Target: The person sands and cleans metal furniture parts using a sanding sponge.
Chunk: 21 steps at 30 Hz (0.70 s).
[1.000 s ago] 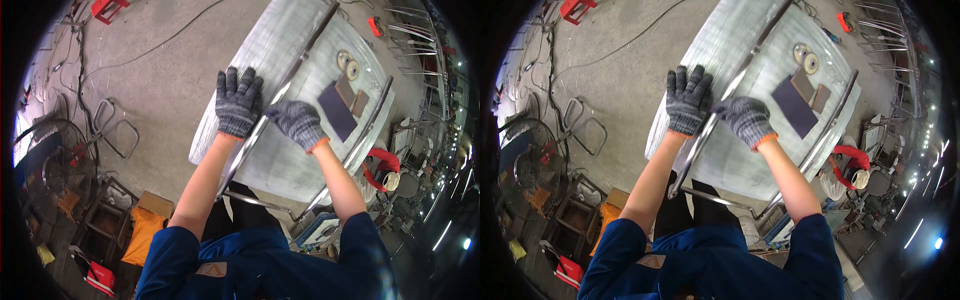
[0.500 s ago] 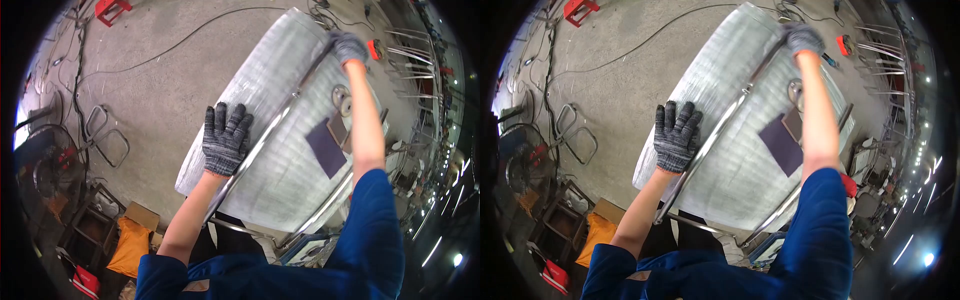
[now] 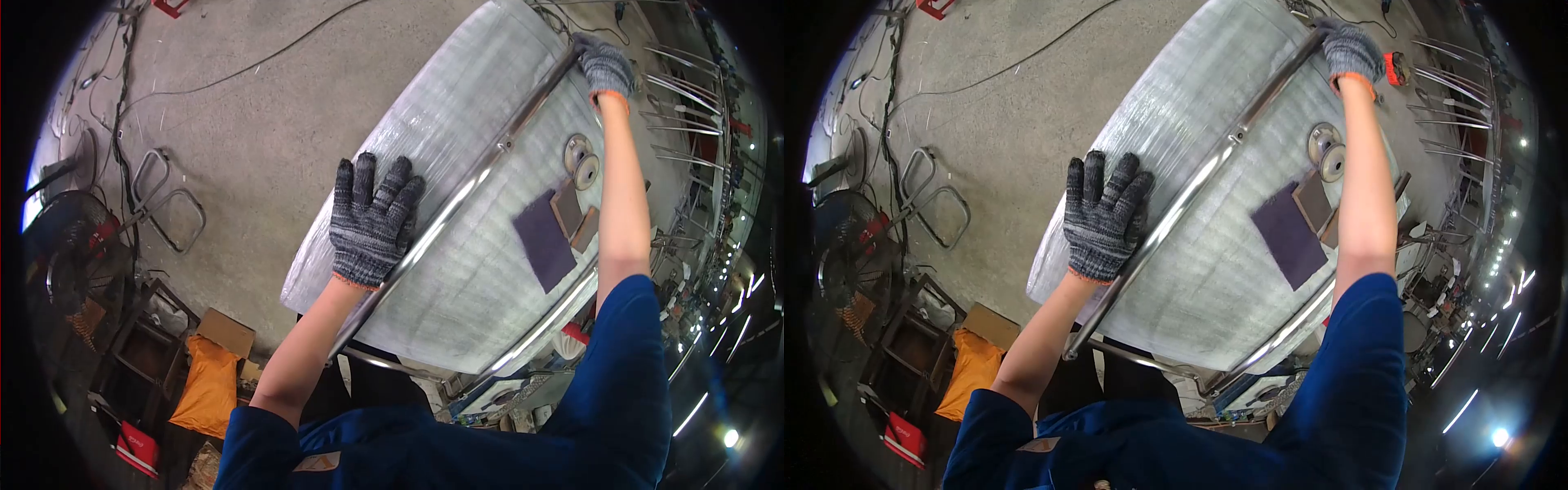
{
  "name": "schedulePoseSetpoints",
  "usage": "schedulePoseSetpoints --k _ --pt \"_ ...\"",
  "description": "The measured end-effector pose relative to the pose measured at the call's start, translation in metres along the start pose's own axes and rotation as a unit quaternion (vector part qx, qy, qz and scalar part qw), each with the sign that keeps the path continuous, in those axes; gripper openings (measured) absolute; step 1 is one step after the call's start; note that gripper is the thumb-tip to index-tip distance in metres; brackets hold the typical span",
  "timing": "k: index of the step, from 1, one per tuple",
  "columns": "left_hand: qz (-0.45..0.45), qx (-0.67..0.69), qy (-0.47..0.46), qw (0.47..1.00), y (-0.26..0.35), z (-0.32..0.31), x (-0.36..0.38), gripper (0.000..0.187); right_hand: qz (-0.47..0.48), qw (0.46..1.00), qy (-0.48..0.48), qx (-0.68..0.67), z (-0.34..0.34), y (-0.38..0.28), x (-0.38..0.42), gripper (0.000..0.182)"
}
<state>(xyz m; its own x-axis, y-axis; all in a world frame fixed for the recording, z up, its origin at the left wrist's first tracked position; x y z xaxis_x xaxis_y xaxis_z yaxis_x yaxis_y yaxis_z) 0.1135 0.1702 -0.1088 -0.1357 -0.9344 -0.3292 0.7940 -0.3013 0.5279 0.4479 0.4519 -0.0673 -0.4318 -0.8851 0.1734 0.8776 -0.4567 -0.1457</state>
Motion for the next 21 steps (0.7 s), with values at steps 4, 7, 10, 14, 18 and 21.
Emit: schedulePoseSetpoints --k 4,7,10,14,18,21 --pt "0.005 0.0 -0.006 1.0 -0.001 0.001 -0.003 0.039 0.3 0.948 0.103 -0.017 -0.026 0.008 0.099 0.027" --pt "0.005 -0.005 -0.001 1.0 -0.001 -0.001 -0.001 0.038 0.393 0.915 0.091 0.002 -0.026 0.011 0.109 0.026" --pt "-0.002 -0.006 0.015 1.0 -0.001 -0.001 -0.001 0.038 0.224 0.974 0.021 -0.022 -0.012 0.011 -0.012 0.033" --pt "-0.018 -0.008 0.019 1.0 0.0 -0.001 0.002 0.038 0.316 0.944 0.071 0.062 -0.024 0.012 -0.026 0.033" --pt "-0.021 -0.012 0.013 1.0 -0.001 -0.006 0.007 0.037 0.249 0.954 0.017 0.169 -0.025 0.006 0.112 0.033" --pt "-0.038 0.018 -0.006 0.999 -0.007 0.0 0.006 0.038 0.375 0.911 0.151 0.077 0.014 0.069 0.153 0.023"
Point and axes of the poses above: each hand's wrist, its own x-axis away from the middle knuckle, its own z-axis out of the back of the hand, y = z × x, the point moved 1 cm from there along -x, towards the middle knuckle, and after that the axes turned 9 degrees about y, right-handed, at the moved point
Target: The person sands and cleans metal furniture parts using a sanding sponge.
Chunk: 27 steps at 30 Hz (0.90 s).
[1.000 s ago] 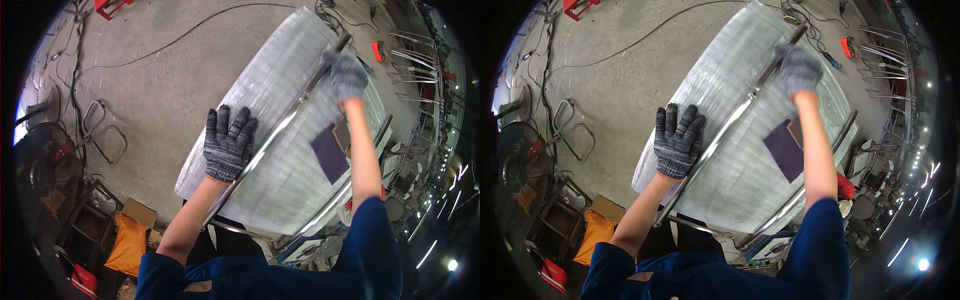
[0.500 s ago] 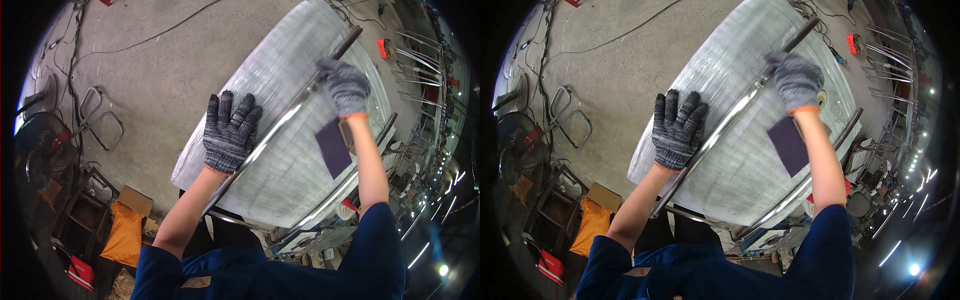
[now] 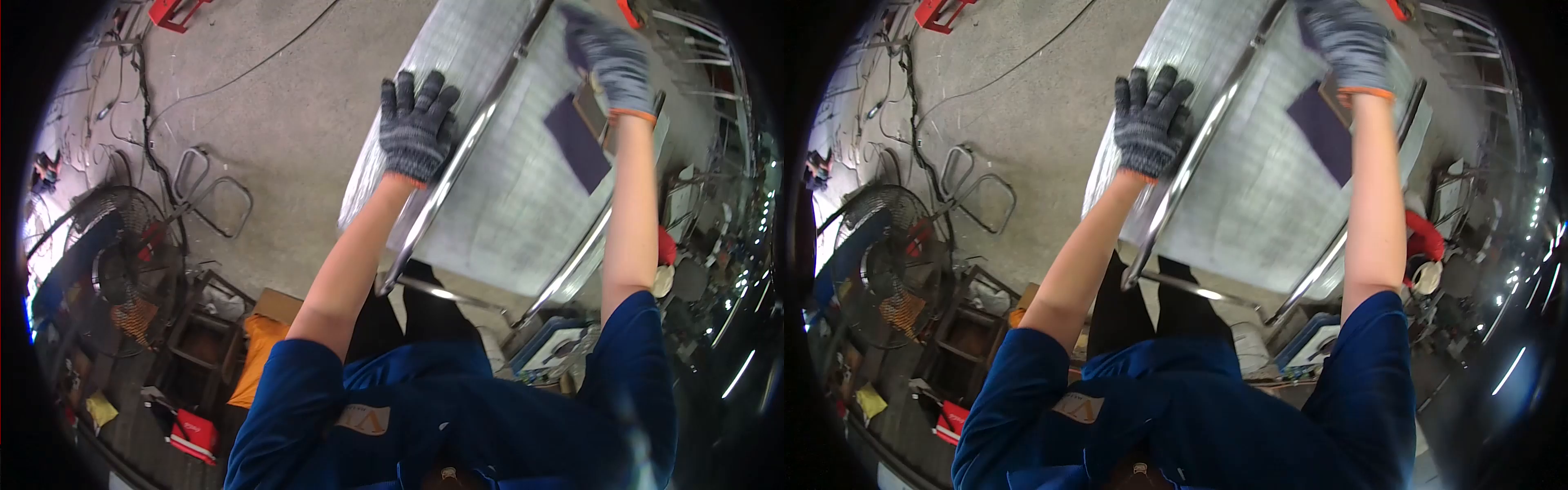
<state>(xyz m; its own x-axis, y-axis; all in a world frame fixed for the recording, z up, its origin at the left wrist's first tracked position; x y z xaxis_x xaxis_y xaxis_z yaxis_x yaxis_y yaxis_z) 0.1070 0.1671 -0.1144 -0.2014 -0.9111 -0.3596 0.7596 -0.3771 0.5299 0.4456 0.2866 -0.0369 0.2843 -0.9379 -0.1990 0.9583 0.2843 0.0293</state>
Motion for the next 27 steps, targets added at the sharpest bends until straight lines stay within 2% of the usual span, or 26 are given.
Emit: schedulePoseSetpoints --k 1,2,3,4,5,6,7,9,10,11,12,13,14,15,16,17,19,20,21,23,24,27 --pt "-0.011 0.013 -0.014 1.0 -0.004 0.002 0.0 0.039 -0.245 0.933 0.085 -0.25 0.018 -0.013 0.016 0.033" --pt "-0.004 0.07 -0.016 0.997 -0.011 0.003 0.003 0.041 -0.203 0.957 0.033 -0.203 0.102 -0.034 0.0 0.034" --pt "0.007 0.149 -0.001 0.989 -0.018 0.008 0.004 0.042 -0.215 0.955 0.038 -0.203 0.114 -0.052 0.03 0.034" --pt "0.028 0.236 0.002 0.971 -0.026 0.019 0.009 0.04 -0.264 0.883 0.063 -0.383 0.114 -0.068 0.062 0.029" --pt "0.052 0.322 0.001 0.945 -0.034 0.03 0.016 0.038 -0.3 0.777 0.089 -0.546 0.115 -0.089 0.095 0.024" --pt "0.168 0.39 -0.046 0.904 -0.037 0.046 0.033 0.034 -0.296 0.811 0.078 -0.499 0.122 -0.124 0.122 0.025" --pt "0.189 0.393 -0.057 0.898 -0.034 0.073 0.048 0.033 -0.293 0.841 0.066 -0.449 0.128 -0.165 0.147 0.027" --pt "0.24 0.418 -0.071 0.873 -0.045 0.104 0.091 0.03 -0.398 0.731 0.006 -0.554 0.131 -0.241 0.208 0.03" --pt "0.277 0.438 -0.099 0.85 -0.051 0.112 0.12 0.03 -0.417 0.71 0.039 -0.566 0.117 -0.275 0.248 0.032" --pt "0.306 0.488 -0.114 0.809 -0.056 0.118 0.151 0.03 -0.446 0.688 0.003 -0.572 0.124 -0.315 0.26 0.032" --pt "0.277 0.463 -0.15 0.829 -0.066 0.126 0.178 0.026 -0.457 0.707 0.011 -0.539 0.121 -0.353 0.284 0.031" --pt "0.274 0.465 -0.158 0.827 -0.069 0.133 0.201 0.026 -0.447 0.689 0.065 -0.568 0.106 -0.392 0.305 0.031" --pt "0.25 0.469 -0.203 0.822 -0.072 0.141 0.221 0.026 -0.512 0.607 0.088 -0.601 0.088 -0.427 0.331 0.028" --pt "0.224 0.473 -0.246 0.816 -0.077 0.145 0.238 0.026 -0.517 0.604 0.095 -0.6 0.087 -0.451 0.337 0.028" --pt "0.178 0.442 -0.264 0.839 -0.081 0.145 0.251 0.029 -0.439 0.787 0.09 -0.424 0.087 -0.47 0.34 0.028" --pt "0.174 0.442 -0.269 0.838 -0.08 0.146 0.254 0.029 -0.333 0.915 0.074 -0.217 0.086 -0.484 0.338 0.029" --pt "0.186 0.41 -0.364 0.815 -0.077 0.149 0.265 0.034 -0.334 0.925 0.084 -0.162 0.082 -0.499 0.337 0.031" --pt "0.109 0.368 -0.37 0.846 -0.076 0.145 0.265 0.042 -0.299 0.938 0.096 -0.146 0.076 -0.501 0.333 0.033" --pt "0.107 0.369 -0.371 0.845 -0.075 0.142 0.267 0.042 -0.263 0.95 0.107 -0.13 0.072 -0.502 0.331 0.034" --pt "0.017 0.333 -0.429 0.84 -0.069 0.135 0.27 0.049 -0.249 0.955 0.101 -0.125 0.061 -0.502 0.326 0.034" --pt "-0.042 0.292 -0.414 0.861 -0.07 0.126 0.281 0.058 -0.264 0.953 0.092 -0.119 0.053 -0.504 0.326 0.033" --pt "-0.053 0.296 -0.398 0.867 -0.07 0.117 0.289 0.06 -0.299 0.943 0.069 -0.127 0.048 -0.505 0.321 0.032"
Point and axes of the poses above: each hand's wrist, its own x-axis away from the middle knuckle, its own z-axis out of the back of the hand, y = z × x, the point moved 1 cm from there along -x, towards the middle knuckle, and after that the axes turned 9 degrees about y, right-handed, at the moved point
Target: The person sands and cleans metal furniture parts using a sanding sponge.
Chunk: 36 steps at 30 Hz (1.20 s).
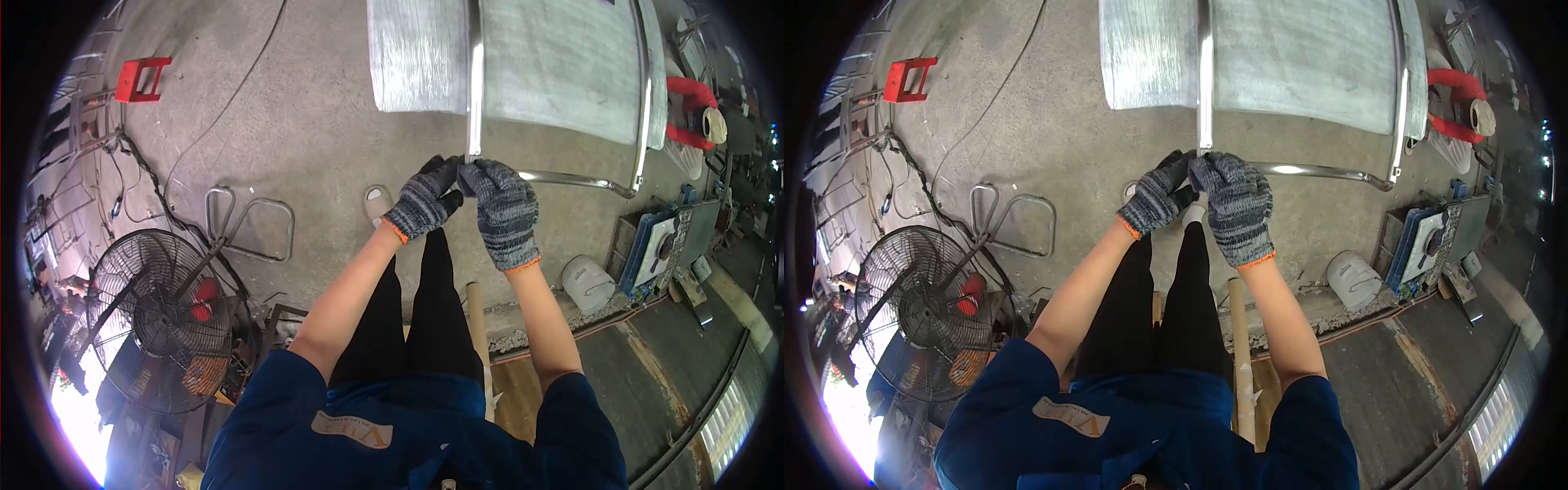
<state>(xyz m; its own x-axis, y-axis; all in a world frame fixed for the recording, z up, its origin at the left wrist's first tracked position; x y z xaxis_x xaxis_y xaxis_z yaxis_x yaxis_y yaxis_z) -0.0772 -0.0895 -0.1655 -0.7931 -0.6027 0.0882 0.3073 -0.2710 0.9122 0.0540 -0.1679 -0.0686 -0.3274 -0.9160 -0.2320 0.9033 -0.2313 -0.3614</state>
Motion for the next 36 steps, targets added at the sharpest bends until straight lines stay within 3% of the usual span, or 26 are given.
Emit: schedulePoseSetpoints --k 4,6,8,10,11,14,16,17,20,22,23,26,28,30,31,32,34,36 --pt "-0.024 0.021 0.007 0.999 -0.018 -0.016 0.006 0.066 -0.029 0.999 -0.005 -0.028 -0.006 0.001 0.002 0.022" --pt "-0.025 0.02 0.022 0.999 -0.011 -0.019 0.006 0.068 0.031 0.998 0.053 -0.009 -0.007 0.002 0.008 0.018" --pt "-0.002 0.077 0.049 0.996 -0.005 -0.021 0.005 0.069 0.011 0.999 0.033 -0.032 -0.011 0.003 0.023 0.017" --pt "-0.004 0.078 0.067 0.995 -0.004 -0.026 0.007 0.067 -0.127 0.984 -0.026 -0.12 -0.016 0.006 0.029 0.026" --pt "-0.013 0.089 0.093 0.992 -0.006 -0.029 0.007 0.066 -0.022 0.999 0.035 -0.026 -0.018 0.007 0.025 0.028" --pt "-0.027 0.081 0.126 0.988 -0.002 -0.028 0.006 0.064 0.035 0.999 0.041 -0.007 -0.015 0.01 0.006 0.03" --pt "0.079 0.111 0.065 0.989 0.001 -0.026 0.008 0.063 0.027 0.998 0.056 -0.024 -0.019 0.011 0.017 0.034" --pt "0.08 0.111 0.064 0.989 0.004 -0.025 0.007 0.063 0.023 0.998 0.054 -0.025 -0.02 0.009 0.023 0.034" --pt "0.045 0.072 0.083 0.993 0.003 -0.022 0.009 0.061 -0.006 0.995 0.052 -0.083 -0.017 0.007 0.021 0.033" --pt "0.057 0.091 0.082 0.991 -0.007 -0.028 0.011 0.061 0.06 0.993 0.098 -0.002 -0.019 0.014 0.01 0.03" --pt "0.003 0.091 0.103 0.991 -0.008 -0.027 0.008 0.063 0.03 0.996 0.066 -0.061 -0.02 0.014 0.008 0.025" --pt "-0.001 0.051 0.089 0.995 -0.003 -0.02 0.009 0.062 -0.03 0.998 0.037 -0.047 -0.025 0.008 0.021 0.021" --pt "0.042 0.022 0.052 0.998 0.002 -0.011 0.009 0.058 -0.051 0.989 0.067 -0.118 -0.03 0.007 0.034 0.011" --pt "-0.099 -0.095 0.039 0.99 -0.014 0.0 0.007 0.061 0.0 0.996 0.065 -0.06 -0.044 0.009 0.065 0.011" --pt "-0.034 -0.077 0.019 0.996 -0.022 0.008 0.008 0.065 -0.021 0.999 -0.021 -0.02 -0.055 0.012 0.09 0.015" --pt "-0.04 -0.046 0.019 0.998 -0.019 0.018 0.006 0.068 -0.023 1.0 -0.014 -0.015 -0.046 0.011 0.1 0.015" --pt "0.043 -0.04 0.02 0.998 -0.024 0.031 0.014 0.07 -0.061 0.988 -0.083 -0.119 -0.028 0.007 0.116 0.028" --pt "0.076 -0.021 0.034 0.996 -0.03 0.037 0.026 0.068 -0.074 0.986 -0.039 -0.147 -0.011 0.017 0.123 0.032"
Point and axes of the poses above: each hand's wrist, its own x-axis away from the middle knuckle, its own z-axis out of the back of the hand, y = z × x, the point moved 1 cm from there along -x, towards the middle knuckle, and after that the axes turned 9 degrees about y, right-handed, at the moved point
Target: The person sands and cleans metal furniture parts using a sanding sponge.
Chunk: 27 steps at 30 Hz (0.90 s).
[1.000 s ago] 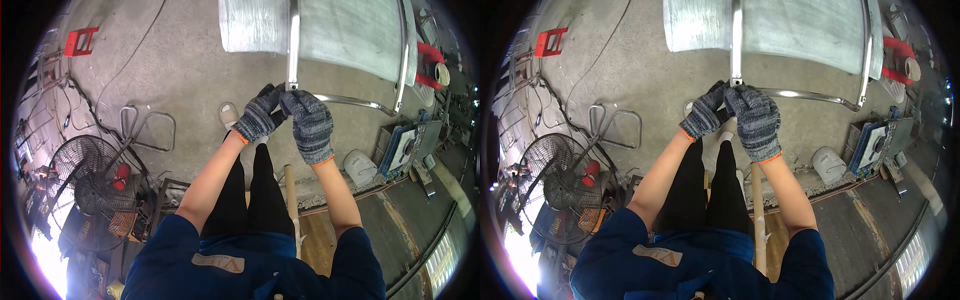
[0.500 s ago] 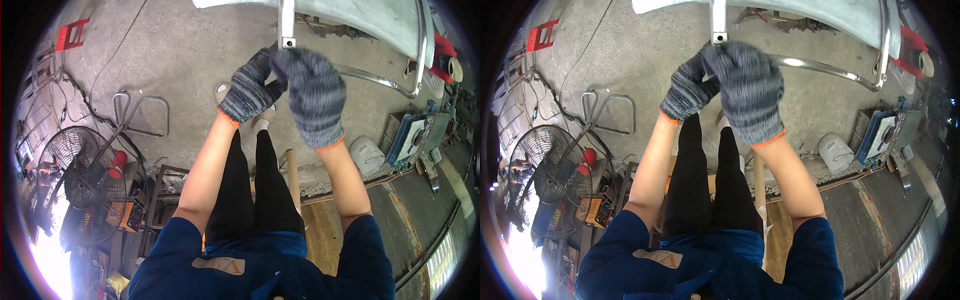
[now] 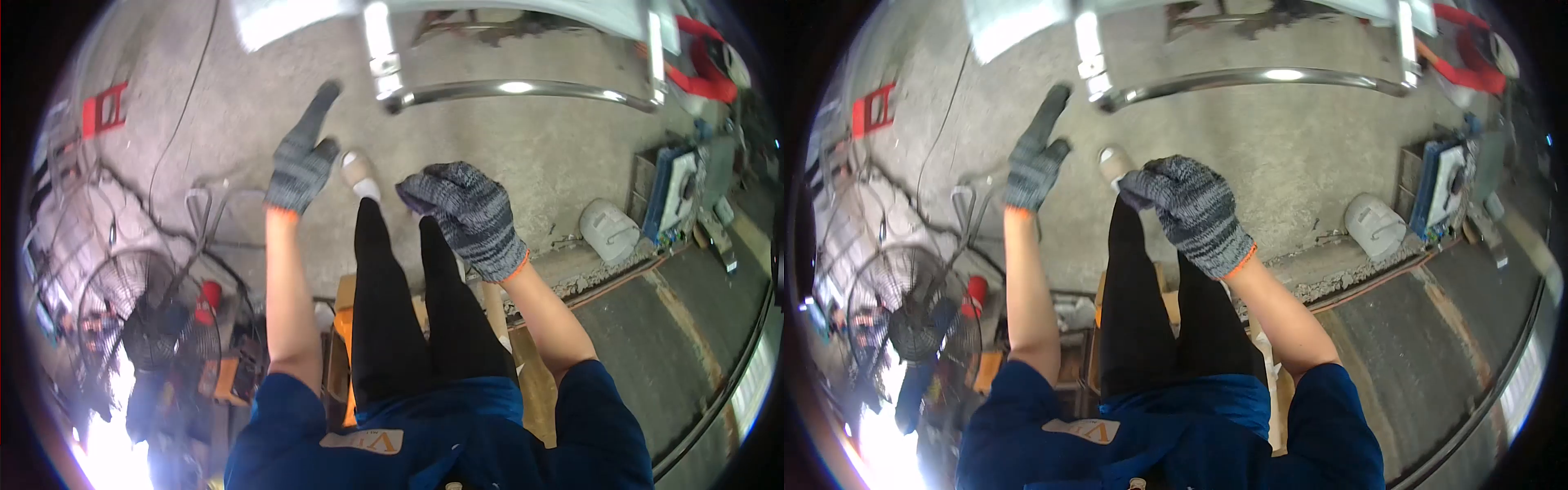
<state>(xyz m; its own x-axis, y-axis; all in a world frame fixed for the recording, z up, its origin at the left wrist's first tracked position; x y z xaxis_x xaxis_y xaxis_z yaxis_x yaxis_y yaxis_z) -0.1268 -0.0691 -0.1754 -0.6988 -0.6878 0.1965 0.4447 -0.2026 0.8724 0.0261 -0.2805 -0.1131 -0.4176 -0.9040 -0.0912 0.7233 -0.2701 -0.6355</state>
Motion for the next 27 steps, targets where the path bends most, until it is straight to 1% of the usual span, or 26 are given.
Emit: schedulePoseSetpoints --k 1,2,4,5,6,7,8,9,10,11,12,13,15,16,18,19,20,22,23,24,26,27 --pt "-0.021 -0.018 0.024 0.999 0.002 0.001 0.002 0.064 0.011 0.999 0.041 -0.029 0.015 0.01 -0.001 0.036" --pt "-0.042 -0.03 0.05 0.997 0.011 -0.002 0.007 0.061 0.006 0.998 0.058 -0.002 0.034 0.025 -0.001 0.036" --pt "-0.034 0.004 0.173 0.984 0.032 -0.011 0.018 0.052 -0.027 0.989 0.13 0.063 0.081 0.063 0.008 0.04" --pt "-0.028 0.082 0.241 0.967 0.046 -0.018 0.026 0.048 -0.195 0.961 0.188 -0.051 0.098 0.082 0.02 0.04" --pt "-0.018 0.156 0.307 0.939 0.059 -0.025 0.033 0.043 -0.128 0.966 0.216 0.056 0.124 0.113 0.03 0.036" --pt "-0.029 0.161 0.305 0.938 0.072 -0.033 0.036 0.043 -0.2 0.919 0.298 -0.163 0.142 0.145 0.041 0.033" --pt "-0.108 0.058 0.281 0.952 0.087 -0.04 0.038 0.037 -0.215 0.864 0.356 -0.284 0.162 0.171 0.044 0.032" --pt "-0.183 -0.048 0.255 0.948 0.103 -0.051 0.036 0.032 -0.135 0.934 0.327 0.044 0.185 0.211 0.053 0.034" --pt "-0.243 -0.07 0.201 0.946 0.131 -0.066 0.024 0.027 -0.11 0.927 0.326 0.151 0.202 0.228 0.043 0.036" --pt "-0.324 -0.1 0.148 0.929 0.142 -0.087 0.009 0.029 -0.078 0.922 0.309 0.221 0.219 0.221 0.024 0.035" --pt "-0.325 -0.138 0.108 0.929 0.155 -0.114 -0.008 0.035 -0.046 0.911 0.291 0.29 0.231 0.212 0.003 0.035" --pt "-0.345 -0.168 0.125 0.915 0.155 -0.144 -0.025 0.039 -0.048 0.911 0.295 0.285 0.234 0.219 -0.008 0.035" --pt "-0.329 -0.257 0.109 0.902 0.156 -0.188 -0.056 0.047 0.037 0.934 0.267 0.234 0.234 0.232 -0.028 0.031" --pt "-0.331 -0.261 0.109 0.9 0.152 -0.203 -0.067 0.047 0.037 0.934 0.27 0.23 0.234 0.231 -0.034 0.031" --pt "-0.264 -0.421 0.035 0.867 0.14 -0.223 -0.084 0.056 0.05 0.958 0.181 0.215 0.228 0.229 -0.043 0.027" --pt "-0.258 -0.399 0.029 0.879 0.134 -0.228 -0.089 0.054 0.085 0.953 0.193 0.216 0.227 0.235 -0.044 0.026" --pt "-0.258 -0.405 0.027 0.877 0.135 -0.23 -0.092 0.054 0.083 0.954 0.195 0.211 0.226 0.242 -0.047 0.026" --pt "-0.242 -0.418 0.036 0.875 0.134 -0.235 -0.091 0.045 0.141 0.936 0.221 0.235 0.223 0.256 -0.052 0.027" --pt "-0.268 -0.408 0.07 0.87 0.137 -0.235 -0.091 0.037 0.086 0.953 0.184 0.223 0.227 0.248 -0.053 0.026" --pt "-0.268 -0.41 0.062 0.869 0.136 -0.236 -0.09 0.037 0.078 0.955 0.183 0.22 0.221 0.246 -0.048 0.026" --pt "-0.242 -0.394 0.052 0.885 0.133 -0.238 -0.095 0.034 0.066 0.958 0.21 0.183 0.218 0.243 -0.041 0.025" --pt "-0.27 -0.395 0.075 0.875 0.132 -0.238 -0.094 0.031 0.088 0.956 0.226 0.167 0.22 0.24 -0.038 0.024"
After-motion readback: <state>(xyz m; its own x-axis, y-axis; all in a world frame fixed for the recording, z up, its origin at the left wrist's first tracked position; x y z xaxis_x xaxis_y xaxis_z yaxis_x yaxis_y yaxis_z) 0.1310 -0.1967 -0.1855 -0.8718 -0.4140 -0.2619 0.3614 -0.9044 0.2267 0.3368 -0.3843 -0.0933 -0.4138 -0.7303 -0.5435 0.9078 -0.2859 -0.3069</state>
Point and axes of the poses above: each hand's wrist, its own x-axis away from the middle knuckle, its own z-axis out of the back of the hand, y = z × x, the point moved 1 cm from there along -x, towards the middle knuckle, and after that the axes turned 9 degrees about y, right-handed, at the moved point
